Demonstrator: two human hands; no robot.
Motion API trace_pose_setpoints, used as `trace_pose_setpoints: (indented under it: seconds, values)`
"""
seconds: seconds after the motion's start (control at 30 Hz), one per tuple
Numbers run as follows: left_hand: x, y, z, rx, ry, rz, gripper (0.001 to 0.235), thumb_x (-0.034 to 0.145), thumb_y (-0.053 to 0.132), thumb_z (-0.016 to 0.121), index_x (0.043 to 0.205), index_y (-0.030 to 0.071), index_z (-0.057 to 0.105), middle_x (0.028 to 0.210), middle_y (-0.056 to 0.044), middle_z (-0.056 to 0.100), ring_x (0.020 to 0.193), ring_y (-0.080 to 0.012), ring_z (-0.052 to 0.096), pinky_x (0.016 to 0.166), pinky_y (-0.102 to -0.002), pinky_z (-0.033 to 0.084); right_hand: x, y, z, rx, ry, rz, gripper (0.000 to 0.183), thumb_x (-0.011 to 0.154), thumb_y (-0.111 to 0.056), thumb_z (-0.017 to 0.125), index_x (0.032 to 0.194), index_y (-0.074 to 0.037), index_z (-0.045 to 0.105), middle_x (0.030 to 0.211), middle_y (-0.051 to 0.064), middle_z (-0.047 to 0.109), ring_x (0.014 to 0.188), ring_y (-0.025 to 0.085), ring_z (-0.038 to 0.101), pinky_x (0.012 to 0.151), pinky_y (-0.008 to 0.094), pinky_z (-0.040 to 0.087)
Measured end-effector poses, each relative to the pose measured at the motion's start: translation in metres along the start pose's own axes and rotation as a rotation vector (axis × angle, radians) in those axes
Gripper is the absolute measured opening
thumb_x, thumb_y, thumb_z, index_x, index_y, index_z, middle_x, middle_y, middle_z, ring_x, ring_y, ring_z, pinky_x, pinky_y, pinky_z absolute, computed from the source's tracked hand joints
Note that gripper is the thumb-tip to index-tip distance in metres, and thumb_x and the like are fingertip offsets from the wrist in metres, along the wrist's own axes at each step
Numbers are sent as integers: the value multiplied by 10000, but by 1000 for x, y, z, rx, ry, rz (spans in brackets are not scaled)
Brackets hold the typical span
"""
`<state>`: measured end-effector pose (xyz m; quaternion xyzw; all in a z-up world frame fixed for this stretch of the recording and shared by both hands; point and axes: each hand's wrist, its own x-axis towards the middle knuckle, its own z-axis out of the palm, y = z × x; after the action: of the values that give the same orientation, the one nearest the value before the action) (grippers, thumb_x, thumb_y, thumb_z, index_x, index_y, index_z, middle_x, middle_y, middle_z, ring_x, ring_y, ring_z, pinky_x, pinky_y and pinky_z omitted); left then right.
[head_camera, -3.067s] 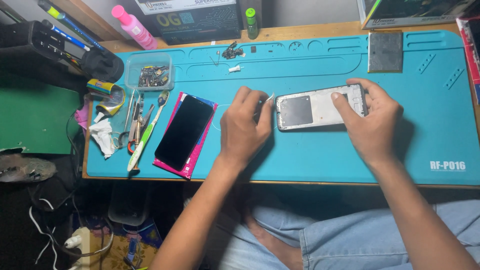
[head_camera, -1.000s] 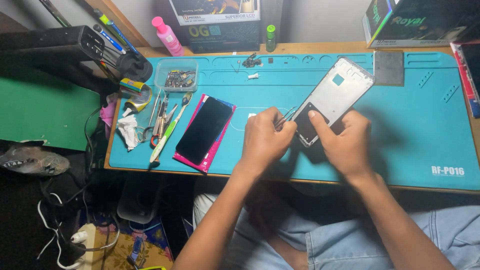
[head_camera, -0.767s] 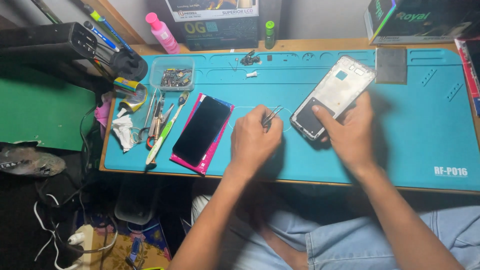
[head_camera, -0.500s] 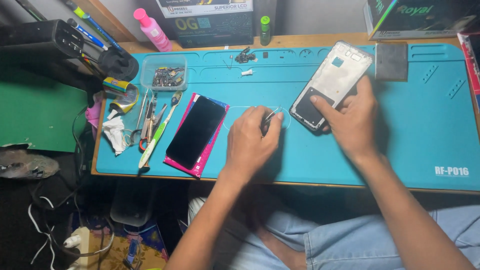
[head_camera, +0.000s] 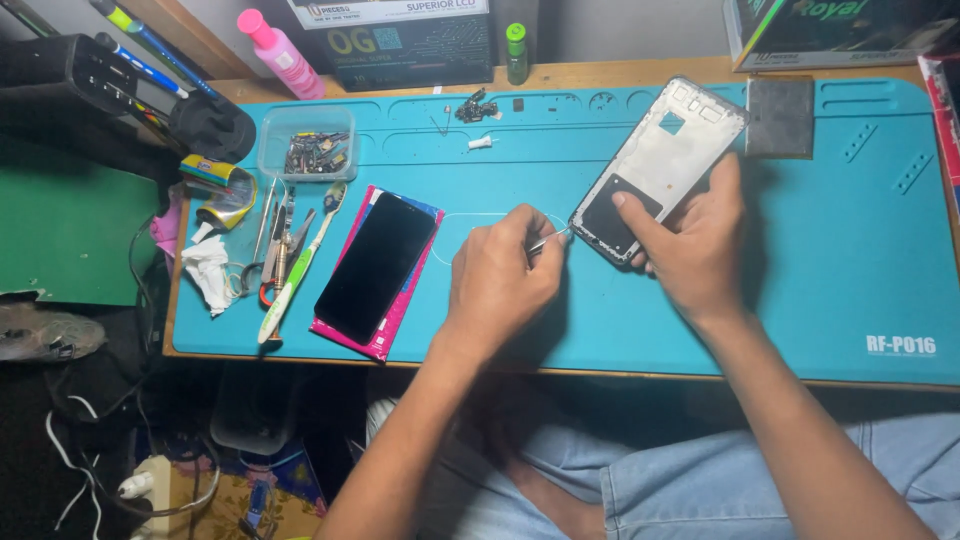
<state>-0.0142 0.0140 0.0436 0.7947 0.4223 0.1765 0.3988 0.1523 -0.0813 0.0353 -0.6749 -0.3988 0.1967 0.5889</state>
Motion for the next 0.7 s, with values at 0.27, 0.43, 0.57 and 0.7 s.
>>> trace_pose_setpoints:
  seconds: [0.27, 0.43, 0.57, 0.7]
  values:
    - [2, 3, 4, 42, -6, -39, 150, 890, 280, 710, 832, 142, 707, 569, -64, 683, 664, -398, 754, 666, -475, 567, 1, 4, -3, 26, -12, -3, 512, 1039, -4, 765, 1355, 94, 375, 754, 239, 703, 453, 200, 655, 345, 245, 542]
    - [2, 10, -1, 21, -13, -24, 145, 900, 233, 711, 820, 112, 719, 553, -91, 682, 621, -377, 750, 654, -445, 567, 0, 0, -3, 6, -16, -1, 508, 1044, -19, 764, 1346, 103, 375, 753, 235, 703, 466, 194, 662, 355, 237, 551]
    - [5, 9, -1, 21, -17, -39, 145, 884, 236, 713, 795, 121, 716, 547, -87, 679, 619, -396, 742, 648, -458, 562, 0, 0, -3, 9, -15, -13, 517, 1046, -11, 764, 1352, 109, 364, 758, 243, 704, 468, 195, 664, 354, 235, 551]
    - [3, 6, 9, 56, 28, -25, 141, 893, 212, 718, 814, 95, 716, 548, -116, 671, 624, -425, 740, 644, -484, 562, 1, -6, -3, 2, -23, -1, 526, 1053, -21, 761, 1360, 113, 355, 765, 253, 703, 457, 200, 662, 344, 233, 550]
